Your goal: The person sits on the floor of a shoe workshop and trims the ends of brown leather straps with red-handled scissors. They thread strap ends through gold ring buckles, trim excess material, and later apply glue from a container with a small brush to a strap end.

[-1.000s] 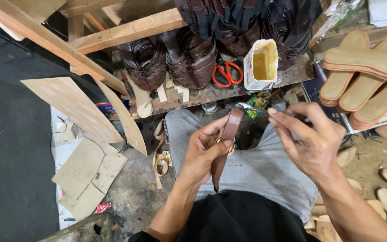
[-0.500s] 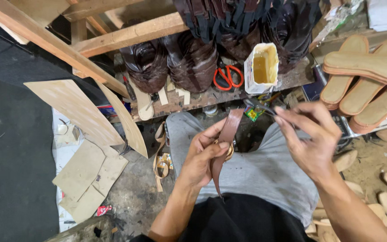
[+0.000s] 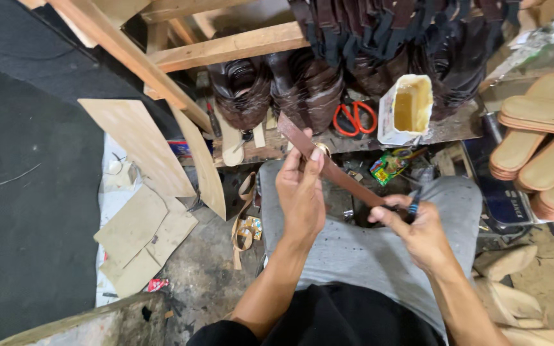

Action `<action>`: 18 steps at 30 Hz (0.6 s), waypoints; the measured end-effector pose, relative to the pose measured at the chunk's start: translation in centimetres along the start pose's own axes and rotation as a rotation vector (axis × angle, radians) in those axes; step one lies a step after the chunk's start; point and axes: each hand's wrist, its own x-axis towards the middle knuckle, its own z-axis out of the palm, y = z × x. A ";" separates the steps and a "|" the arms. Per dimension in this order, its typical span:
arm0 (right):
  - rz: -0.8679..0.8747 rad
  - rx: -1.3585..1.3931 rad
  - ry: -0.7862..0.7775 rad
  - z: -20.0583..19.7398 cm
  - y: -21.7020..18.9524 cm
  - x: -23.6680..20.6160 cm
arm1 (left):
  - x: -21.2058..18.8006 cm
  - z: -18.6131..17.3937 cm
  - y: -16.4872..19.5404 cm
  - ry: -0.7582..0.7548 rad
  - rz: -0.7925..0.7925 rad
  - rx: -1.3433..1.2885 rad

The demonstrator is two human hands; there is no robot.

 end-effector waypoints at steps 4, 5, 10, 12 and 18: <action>-0.061 0.029 -0.014 -0.3 -1.2 0.1 | -1.4 -0.9 -0.6 -0.190 -0.220 0.002; -0.059 -0.021 -0.024 -0.5 -1.8 0.3 | -2.2 -1.0 -0.9 -0.296 -0.299 0.039; -0.136 -0.205 -0.032 -0.9 -4.3 2.2 | -3.5 -1.7 -1.6 -0.240 -0.268 0.407; -0.277 -0.367 0.098 -2.5 -5.0 4.0 | -3.4 -2.0 -0.9 -0.082 -0.233 0.364; -0.375 -1.176 0.452 -8.2 -4.1 12.8 | -3.9 -1.6 3.3 0.127 -0.090 0.203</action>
